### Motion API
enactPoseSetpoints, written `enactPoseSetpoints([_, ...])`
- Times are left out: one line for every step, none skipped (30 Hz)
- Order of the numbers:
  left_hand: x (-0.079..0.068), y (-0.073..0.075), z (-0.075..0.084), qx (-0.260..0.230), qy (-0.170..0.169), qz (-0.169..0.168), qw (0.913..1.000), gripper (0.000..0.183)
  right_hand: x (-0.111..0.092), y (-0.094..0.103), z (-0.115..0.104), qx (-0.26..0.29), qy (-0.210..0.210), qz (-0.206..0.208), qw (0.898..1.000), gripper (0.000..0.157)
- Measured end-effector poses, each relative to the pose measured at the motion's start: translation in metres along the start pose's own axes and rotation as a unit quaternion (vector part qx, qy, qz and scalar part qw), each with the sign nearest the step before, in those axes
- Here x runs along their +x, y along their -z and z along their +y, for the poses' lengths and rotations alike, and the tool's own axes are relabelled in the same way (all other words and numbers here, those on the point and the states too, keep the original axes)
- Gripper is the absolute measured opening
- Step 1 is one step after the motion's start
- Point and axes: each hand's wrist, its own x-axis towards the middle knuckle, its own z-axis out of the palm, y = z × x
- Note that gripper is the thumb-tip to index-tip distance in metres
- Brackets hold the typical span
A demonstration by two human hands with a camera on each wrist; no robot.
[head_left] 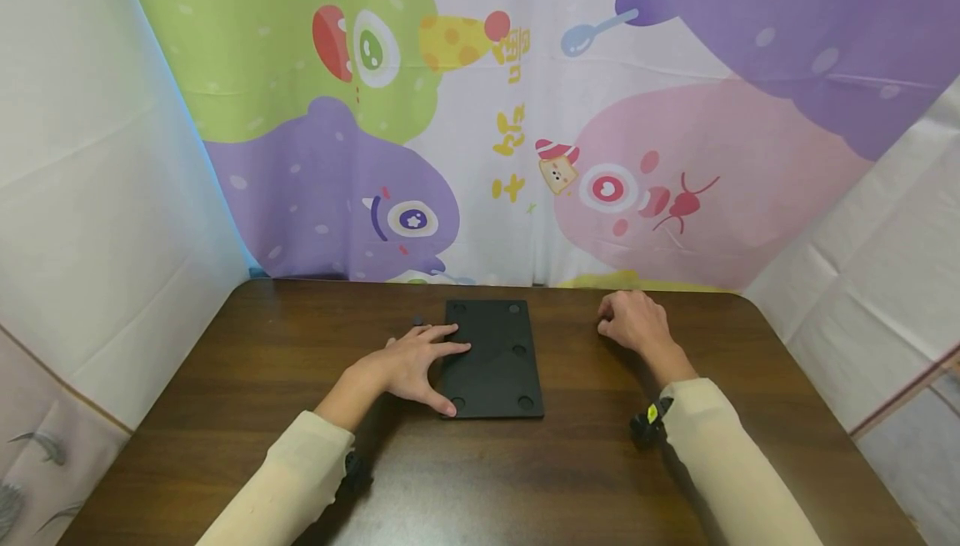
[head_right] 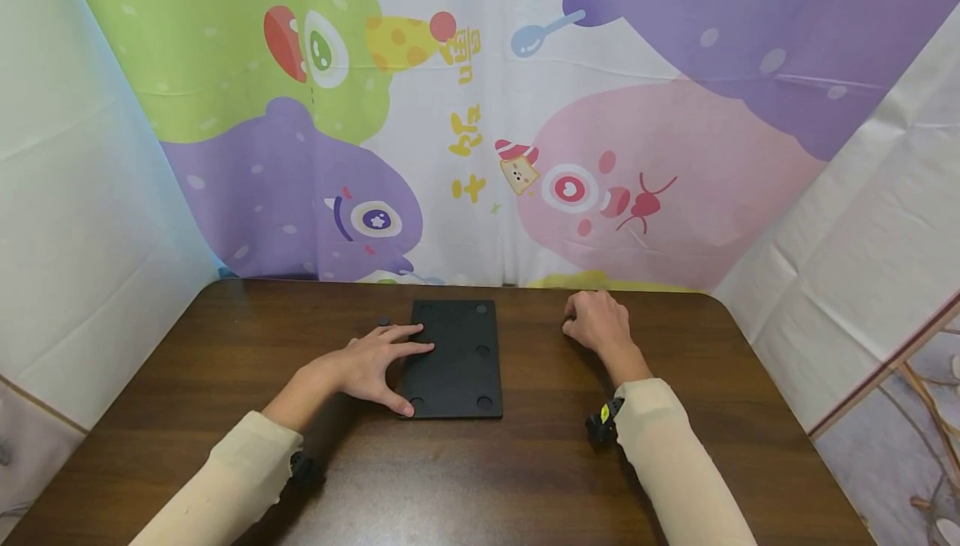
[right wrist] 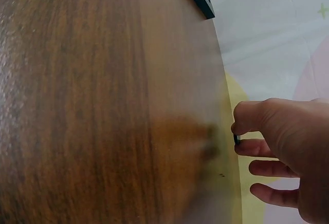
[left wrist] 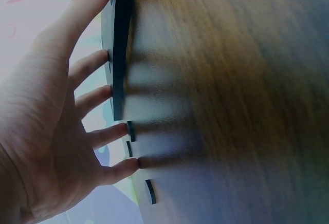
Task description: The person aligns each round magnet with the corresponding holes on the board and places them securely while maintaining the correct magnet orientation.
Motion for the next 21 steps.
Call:
enactPoseSetpoints([0.0,0.0001,0.0001,0.0,0.0,0.0,1.0,0.12,-0.0001,0.0007,-0.0003,0.001,0.001,0.002,1.0,0.02])
enactPoseSetpoints([0.0,0.0002,0.0001,0.0,0.0,-0.001,1.0,0.12,-0.0002,0.0012,-0.0004,0.002,0.001,0.003,1.0,0.02])
enactPoseSetpoints([0.0001,0.0003,0.0,0.0,0.0,-0.001,1.0,0.12,-0.0003,0.0017,-0.0007,0.004,0.0,0.005,1.0,0.02])
enactPoseSetpoints([0.0001,0.0003,-0.0001,0.0,0.0,-0.001,1.0,0.12,-0.0005,0.002,-0.0009,0.005,-0.001,0.005,1.0,0.02])
enactPoseSetpoints([0.0002,0.0003,-0.0001,0.001,-0.001,-0.002,1.0,0.12,-0.0006,0.0021,-0.0011,0.007,-0.002,0.005,1.0,0.02])
enactPoseSetpoints([0.0003,0.0003,0.0,0.001,-0.001,-0.002,1.0,0.12,-0.0008,0.0021,-0.0012,0.008,-0.003,0.004,1.0,0.02])
enactPoseSetpoints([0.0003,0.0003,0.0001,0.001,-0.001,-0.002,1.0,0.12,-0.001,0.002,-0.0013,0.009,-0.004,0.003,1.0,0.02])
enactPoseSetpoints([0.0003,0.0003,0.0002,0.002,-0.001,-0.003,1.0,0.12,-0.0015,0.0019,-0.0014,0.01,-0.006,0.002,1.0,0.021])
enactPoseSetpoints([0.0003,0.0003,0.0003,0.001,-0.002,-0.002,1.0,0.12,-0.0021,0.0018,-0.0018,0.011,-0.007,0.0,1.0,0.021])
enactPoseSetpoints([0.0003,0.0004,0.0005,0.0,-0.002,-0.003,1.0,0.12,-0.0026,0.0016,-0.002,0.012,-0.008,-0.001,1.0,0.021])
enactPoseSetpoints([0.0002,0.0005,0.0007,0.0,-0.002,-0.003,1.0,0.12,-0.0029,0.0014,-0.0025,0.012,-0.009,-0.001,1.0,0.021])
enactPoseSetpoints([0.0001,0.0006,0.0009,-0.001,-0.001,-0.003,1.0,0.12,-0.0032,0.0012,-0.0029,0.013,-0.01,-0.002,1.0,0.022])
enactPoseSetpoints([0.0,0.0009,0.0012,-0.002,-0.001,-0.003,1.0,0.12,-0.0032,0.0007,-0.0033,0.014,-0.01,-0.001,1.0,0.022])
enactPoseSetpoints([-0.0003,0.0011,0.0013,-0.004,0.0,-0.003,1.0,0.12,-0.0032,0.0005,-0.004,0.014,-0.01,-0.001,1.0,0.022])
enactPoseSetpoints([-0.0006,0.0013,0.0016,-0.006,0.0,-0.002,1.0,0.12,-0.0034,0.0003,-0.0048,0.015,-0.009,-0.001,1.0,0.022])
enactPoseSetpoints([-0.0008,0.0016,0.0019,-0.008,0.0,-0.002,1.0,0.12,-0.0031,0.0001,-0.0054,0.015,-0.009,-0.001,1.0,0.022])
enactPoseSetpoints([-0.001,0.0019,0.0022,-0.009,0.001,-0.002,1.0,0.12,-0.0033,0.0,-0.0063,0.015,-0.008,-0.002,1.0,0.022])
enactPoseSetpoints([-0.0013,0.0021,0.0025,-0.01,0.001,-0.001,0.9999,0.12,-0.0032,0.0,-0.0072,0.015,-0.008,-0.002,1.0,0.022])
enactPoseSetpoints([-0.0015,0.0023,0.0027,-0.011,0.001,-0.001,0.9999,0.12,-0.0032,-0.0002,-0.008,0.015,-0.008,-0.003,1.0,0.022])
enactPoseSetpoints([-0.0016,0.0023,0.0027,-0.011,0.001,-0.001,0.9999,0.12,-0.0034,-0.0001,-0.009,0.015,-0.008,-0.003,1.0,0.022])
enactPoseSetpoints([-0.0015,0.0023,0.0027,-0.011,0.001,-0.001,0.9999,0.12,-0.0034,-0.0001,-0.0095,0.014,-0.007,-0.004,1.0,0.022])
